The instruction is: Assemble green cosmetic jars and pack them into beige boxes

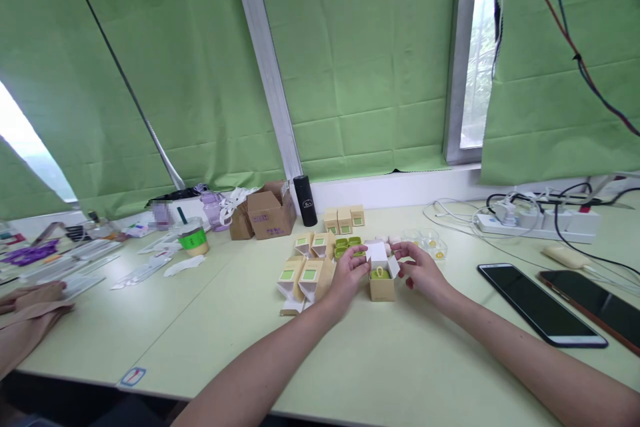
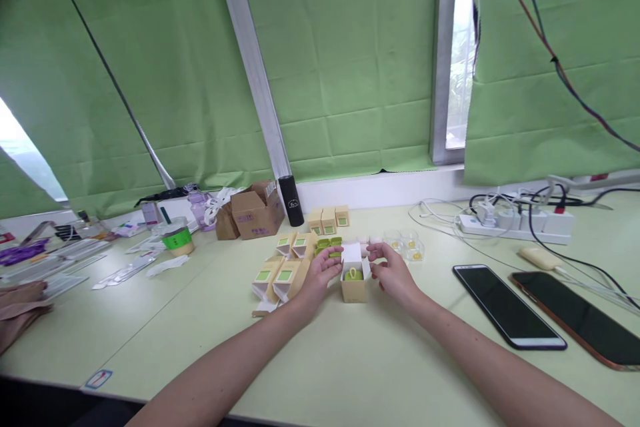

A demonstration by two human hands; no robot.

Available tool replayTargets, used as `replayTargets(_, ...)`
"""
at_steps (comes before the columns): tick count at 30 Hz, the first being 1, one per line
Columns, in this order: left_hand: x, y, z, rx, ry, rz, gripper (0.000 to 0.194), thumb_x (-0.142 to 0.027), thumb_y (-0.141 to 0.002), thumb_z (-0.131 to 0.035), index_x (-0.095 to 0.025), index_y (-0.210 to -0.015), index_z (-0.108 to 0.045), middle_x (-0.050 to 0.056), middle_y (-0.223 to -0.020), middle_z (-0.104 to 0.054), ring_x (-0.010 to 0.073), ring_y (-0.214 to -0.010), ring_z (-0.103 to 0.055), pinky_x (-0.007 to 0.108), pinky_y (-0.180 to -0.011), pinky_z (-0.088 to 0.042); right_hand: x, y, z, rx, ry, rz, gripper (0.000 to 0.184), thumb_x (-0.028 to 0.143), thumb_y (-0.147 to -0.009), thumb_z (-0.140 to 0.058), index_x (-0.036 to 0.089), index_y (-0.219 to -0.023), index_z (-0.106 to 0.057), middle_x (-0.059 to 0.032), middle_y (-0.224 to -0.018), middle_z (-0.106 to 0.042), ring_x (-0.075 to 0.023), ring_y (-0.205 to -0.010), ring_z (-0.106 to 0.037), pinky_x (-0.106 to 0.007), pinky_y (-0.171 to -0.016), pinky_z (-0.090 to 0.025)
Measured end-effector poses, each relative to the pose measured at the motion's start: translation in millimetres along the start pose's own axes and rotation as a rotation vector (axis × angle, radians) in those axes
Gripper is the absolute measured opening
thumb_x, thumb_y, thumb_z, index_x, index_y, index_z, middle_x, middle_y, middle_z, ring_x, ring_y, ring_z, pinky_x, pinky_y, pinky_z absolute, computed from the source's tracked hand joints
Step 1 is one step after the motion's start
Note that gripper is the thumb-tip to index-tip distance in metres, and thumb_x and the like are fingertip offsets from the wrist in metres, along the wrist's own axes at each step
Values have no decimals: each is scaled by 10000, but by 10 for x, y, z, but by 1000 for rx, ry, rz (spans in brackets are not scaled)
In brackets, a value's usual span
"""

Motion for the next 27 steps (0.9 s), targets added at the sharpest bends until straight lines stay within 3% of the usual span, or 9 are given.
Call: replayTargets(27, 77, 32, -39, 57, -2, 10, 544, -269, -762, -765, -195, -1209, -464, 90, -963, -750, 220, -858, -717, 318, -788, -502, 31, 64, -10, 105, -209, -34, 499, 247, -627, -638, 252, -1125, -595, -4, -1028, -589, -123, -656, -578, -248, -463, -410)
Point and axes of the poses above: each hand's wrist, its own y-axis away from the middle knuckle, its own z-axis out of the back of the hand, x = y × z, the point moved 2 cm from there along -y, towards the middle knuckle
